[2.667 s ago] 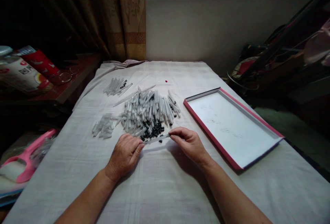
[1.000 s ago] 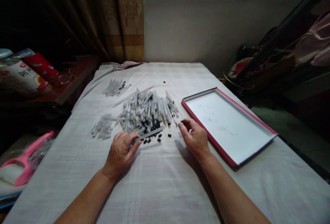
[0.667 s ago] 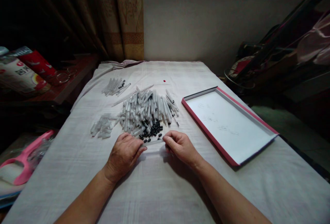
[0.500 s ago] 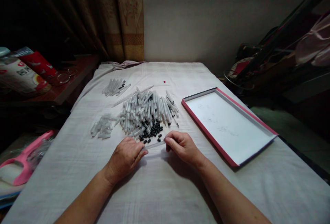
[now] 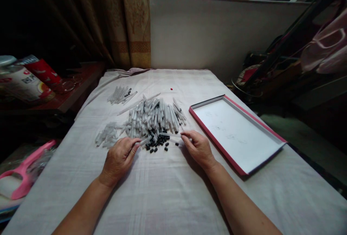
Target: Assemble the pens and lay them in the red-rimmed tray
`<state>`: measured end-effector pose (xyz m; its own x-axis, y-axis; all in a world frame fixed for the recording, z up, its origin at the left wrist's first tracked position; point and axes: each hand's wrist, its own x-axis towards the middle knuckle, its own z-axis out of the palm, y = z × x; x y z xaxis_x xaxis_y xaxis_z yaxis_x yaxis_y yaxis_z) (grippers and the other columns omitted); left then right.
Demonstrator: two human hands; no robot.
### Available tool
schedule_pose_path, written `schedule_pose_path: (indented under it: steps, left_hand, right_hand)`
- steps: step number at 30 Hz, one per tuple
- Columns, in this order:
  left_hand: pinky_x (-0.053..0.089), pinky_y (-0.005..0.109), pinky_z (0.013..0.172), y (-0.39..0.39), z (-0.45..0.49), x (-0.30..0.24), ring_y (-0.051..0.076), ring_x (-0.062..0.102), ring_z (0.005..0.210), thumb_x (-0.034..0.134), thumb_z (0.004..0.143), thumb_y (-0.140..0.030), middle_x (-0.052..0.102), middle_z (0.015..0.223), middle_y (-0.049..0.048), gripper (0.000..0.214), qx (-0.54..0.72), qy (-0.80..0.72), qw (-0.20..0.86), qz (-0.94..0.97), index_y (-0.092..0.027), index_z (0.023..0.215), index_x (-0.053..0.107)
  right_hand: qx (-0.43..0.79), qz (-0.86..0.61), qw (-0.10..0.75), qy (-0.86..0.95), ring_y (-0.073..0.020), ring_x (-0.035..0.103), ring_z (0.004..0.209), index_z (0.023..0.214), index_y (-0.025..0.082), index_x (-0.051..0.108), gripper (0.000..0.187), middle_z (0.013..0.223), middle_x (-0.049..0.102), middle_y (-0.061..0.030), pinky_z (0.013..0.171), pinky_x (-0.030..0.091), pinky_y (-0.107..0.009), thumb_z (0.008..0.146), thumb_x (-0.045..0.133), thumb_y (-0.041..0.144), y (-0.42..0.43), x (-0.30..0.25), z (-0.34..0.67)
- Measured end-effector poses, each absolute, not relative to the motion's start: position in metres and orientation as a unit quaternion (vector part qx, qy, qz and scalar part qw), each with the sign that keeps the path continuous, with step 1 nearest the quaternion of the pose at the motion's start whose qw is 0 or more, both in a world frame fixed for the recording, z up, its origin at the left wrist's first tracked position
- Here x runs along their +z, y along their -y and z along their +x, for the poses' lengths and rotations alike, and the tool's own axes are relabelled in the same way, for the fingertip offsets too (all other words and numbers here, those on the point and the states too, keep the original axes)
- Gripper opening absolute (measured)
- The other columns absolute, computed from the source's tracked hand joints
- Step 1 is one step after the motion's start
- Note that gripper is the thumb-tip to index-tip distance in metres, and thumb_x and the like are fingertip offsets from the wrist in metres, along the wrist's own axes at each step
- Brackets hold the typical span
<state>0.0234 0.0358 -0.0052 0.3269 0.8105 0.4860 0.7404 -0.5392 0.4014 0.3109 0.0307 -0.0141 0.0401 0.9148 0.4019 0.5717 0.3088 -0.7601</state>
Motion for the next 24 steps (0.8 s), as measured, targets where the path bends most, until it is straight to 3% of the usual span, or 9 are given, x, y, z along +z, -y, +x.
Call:
schedule_pose_path:
  steps: [6,10,14,24]
  left_hand:
    - [0.045,0.043,0.09,-0.046,0.003,-0.01,0.027,0.061,0.101,0.049,0.095,-0.035,0.065,0.109,0.0097,0.027,0.308,-0.494,-0.066,0.81,-0.024,0.115,0.063]
    - [0.037,0.053,0.101,-0.058,-0.029,-0.014,0.035,0.052,0.12,0.048,0.094,-0.038,0.057,0.129,0.0148,0.031,0.333,-0.602,-0.141,0.712,-0.024,0.12,0.06]
    - [0.041,0.054,0.1,-0.07,-0.053,-0.031,0.036,0.05,0.125,0.045,0.094,-0.044,0.054,0.132,0.0178,0.042,0.34,-0.66,-0.082,0.665,-0.023,0.13,0.053]
    - [0.041,0.047,0.107,-0.084,-0.005,-0.039,0.033,0.047,0.13,0.044,0.091,-0.051,0.048,0.139,0.0196,0.055,0.321,-0.634,0.019,0.703,-0.014,0.132,0.05]
  right_hand:
    - [0.086,-0.555,0.413,0.717,-0.0236,0.067,0.091,0.091,0.023,0.073,0.019,0.094,0.073,-0.0087,0.087,0.052,-0.038,0.089,0.056,0.03,-0.03,-0.019,0.308]
    - [0.066,-0.569,0.431,0.697,-0.0246,0.066,0.097,0.098,0.022,0.072,0.022,0.101,0.072,-0.0102,0.091,0.05,-0.039,0.09,0.053,0.029,-0.039,-0.021,0.31]
    - [0.063,-0.59,0.403,0.696,-0.027,0.063,0.107,0.112,0.02,0.068,0.03,0.113,0.07,-0.0124,0.096,0.048,-0.042,0.088,0.055,0.032,-0.063,-0.017,0.309]
    - [0.104,-0.673,0.213,0.7,-0.0361,0.057,0.119,0.133,0.011,0.055,0.062,0.128,0.062,-0.0216,0.098,0.043,-0.048,0.086,0.056,0.052,-0.104,0.007,0.263]
